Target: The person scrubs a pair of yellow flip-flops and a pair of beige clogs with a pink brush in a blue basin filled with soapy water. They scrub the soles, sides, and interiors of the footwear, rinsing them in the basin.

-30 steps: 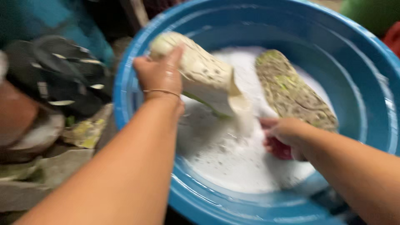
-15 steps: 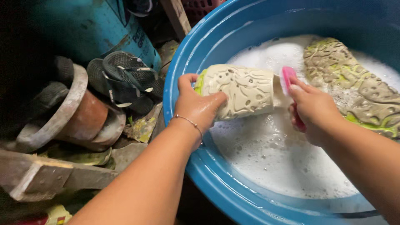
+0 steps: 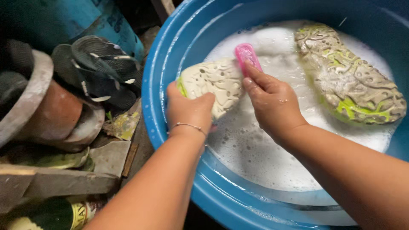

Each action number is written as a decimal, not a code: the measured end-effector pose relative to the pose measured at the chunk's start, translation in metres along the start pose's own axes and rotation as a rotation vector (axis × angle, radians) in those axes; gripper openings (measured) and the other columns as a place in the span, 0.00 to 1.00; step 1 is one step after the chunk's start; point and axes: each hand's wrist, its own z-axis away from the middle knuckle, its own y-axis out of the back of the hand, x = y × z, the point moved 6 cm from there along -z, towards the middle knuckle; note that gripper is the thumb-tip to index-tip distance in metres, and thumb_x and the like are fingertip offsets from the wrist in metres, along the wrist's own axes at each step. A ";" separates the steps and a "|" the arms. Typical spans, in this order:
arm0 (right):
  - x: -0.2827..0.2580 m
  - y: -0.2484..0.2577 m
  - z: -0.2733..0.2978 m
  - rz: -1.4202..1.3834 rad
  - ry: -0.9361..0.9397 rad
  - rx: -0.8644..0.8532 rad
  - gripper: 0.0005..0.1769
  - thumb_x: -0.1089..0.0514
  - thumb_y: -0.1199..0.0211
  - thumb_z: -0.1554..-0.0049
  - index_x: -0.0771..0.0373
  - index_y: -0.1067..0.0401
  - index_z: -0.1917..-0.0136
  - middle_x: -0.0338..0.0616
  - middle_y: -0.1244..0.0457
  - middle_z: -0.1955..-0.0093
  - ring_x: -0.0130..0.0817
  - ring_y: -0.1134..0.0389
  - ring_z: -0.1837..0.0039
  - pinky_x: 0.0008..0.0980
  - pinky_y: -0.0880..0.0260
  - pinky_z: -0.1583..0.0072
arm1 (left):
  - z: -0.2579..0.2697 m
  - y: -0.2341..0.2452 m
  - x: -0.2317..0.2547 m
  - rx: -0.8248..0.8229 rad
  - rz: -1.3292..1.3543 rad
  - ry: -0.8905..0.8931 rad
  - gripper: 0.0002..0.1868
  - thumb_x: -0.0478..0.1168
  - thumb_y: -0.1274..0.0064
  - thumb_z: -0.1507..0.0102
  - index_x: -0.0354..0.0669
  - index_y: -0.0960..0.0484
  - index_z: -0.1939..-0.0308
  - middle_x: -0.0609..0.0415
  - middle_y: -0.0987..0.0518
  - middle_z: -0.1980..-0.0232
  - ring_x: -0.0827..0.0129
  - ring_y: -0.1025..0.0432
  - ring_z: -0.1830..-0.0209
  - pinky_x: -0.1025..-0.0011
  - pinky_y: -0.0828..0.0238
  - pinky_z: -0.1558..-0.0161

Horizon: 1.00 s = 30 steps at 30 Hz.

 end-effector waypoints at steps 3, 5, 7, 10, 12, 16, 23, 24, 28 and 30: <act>-0.007 0.002 0.005 0.172 0.038 -0.032 0.19 0.53 0.40 0.37 0.49 0.26 0.32 0.49 0.28 0.48 0.34 0.26 0.51 0.33 0.30 0.47 | -0.007 -0.001 -0.004 -0.026 0.000 -0.033 0.37 0.39 0.40 0.50 0.49 0.32 0.36 0.50 0.16 0.50 0.60 0.17 0.65 0.65 0.19 0.78; -0.022 0.000 0.005 0.252 0.043 -0.112 0.21 0.53 0.40 0.39 0.46 0.26 0.33 0.49 0.28 0.49 0.35 0.26 0.51 0.33 0.29 0.46 | -0.010 -0.006 -0.015 -0.040 -0.004 0.078 0.38 0.40 0.39 0.50 0.52 0.34 0.36 0.52 0.18 0.51 0.60 0.17 0.65 0.63 0.19 0.79; -0.049 -0.008 0.010 0.299 0.138 -0.207 0.24 0.55 0.41 0.43 0.43 0.25 0.33 0.47 0.27 0.51 0.35 0.25 0.51 0.32 0.28 0.46 | -0.014 -0.015 -0.016 -0.073 -0.061 0.048 0.37 0.41 0.39 0.49 0.52 0.35 0.36 0.51 0.19 0.51 0.57 0.18 0.63 0.59 0.18 0.76; -0.091 -0.015 0.015 0.141 0.477 -0.154 0.19 0.55 0.39 0.36 0.53 0.25 0.32 0.51 0.28 0.51 0.37 0.26 0.51 0.35 0.29 0.51 | -0.017 -0.019 -0.005 -0.067 -0.135 -0.195 0.36 0.40 0.36 0.50 0.48 0.33 0.39 0.47 0.17 0.52 0.57 0.18 0.58 0.60 0.20 0.61; -0.052 -0.014 -0.003 -0.050 -0.095 -0.251 0.21 0.53 0.38 0.40 0.50 0.24 0.33 0.42 0.29 0.55 0.28 0.35 0.62 0.30 0.39 0.63 | -0.013 -0.018 -0.004 -0.084 -0.264 -0.297 0.36 0.38 0.38 0.50 0.50 0.33 0.38 0.44 0.16 0.53 0.54 0.19 0.54 0.60 0.23 0.53; 0.040 0.029 -0.023 0.045 -0.636 -0.227 0.22 0.49 0.40 0.36 0.45 0.23 0.30 0.46 0.39 0.63 0.27 0.51 0.71 0.29 0.53 0.71 | -0.003 -0.022 -0.002 -0.179 -0.515 -0.423 0.36 0.31 0.46 0.48 0.57 0.32 0.36 0.41 0.18 0.50 0.44 0.24 0.48 0.55 0.28 0.48; -0.004 -0.012 -0.023 -0.013 -0.183 -0.332 0.19 0.48 0.39 0.38 0.45 0.24 0.34 0.36 0.29 0.56 0.16 0.41 0.66 0.20 0.40 0.66 | -0.011 -0.021 -0.014 -0.145 -0.573 -0.398 0.32 0.30 0.49 0.45 0.59 0.28 0.37 0.44 0.19 0.48 0.45 0.26 0.45 0.54 0.29 0.47; -0.028 -0.017 -0.023 -0.063 0.011 -0.349 0.19 0.49 0.38 0.37 0.48 0.24 0.33 0.35 0.27 0.54 0.10 0.37 0.62 0.16 0.35 0.62 | -0.013 -0.022 -0.014 -0.137 -0.572 -0.410 0.32 0.30 0.48 0.46 0.58 0.27 0.38 0.44 0.19 0.47 0.46 0.26 0.45 0.55 0.30 0.47; 0.001 0.022 -0.008 -0.101 -0.598 -0.236 0.21 0.52 0.41 0.37 0.46 0.25 0.30 0.39 0.29 0.54 0.19 0.41 0.66 0.23 0.42 0.67 | -0.006 -0.023 -0.007 -0.124 -0.601 -0.490 0.30 0.28 0.49 0.46 0.58 0.25 0.41 0.48 0.18 0.47 0.48 0.26 0.44 0.56 0.29 0.46; 0.025 0.033 -0.006 -0.185 -0.675 -0.244 0.23 0.53 0.42 0.38 0.49 0.26 0.30 0.31 0.27 0.51 0.16 0.38 0.66 0.20 0.38 0.66 | -0.001 -0.023 -0.004 -0.124 -0.611 -0.543 0.30 0.27 0.50 0.46 0.59 0.23 0.43 0.48 0.18 0.47 0.48 0.26 0.45 0.56 0.29 0.46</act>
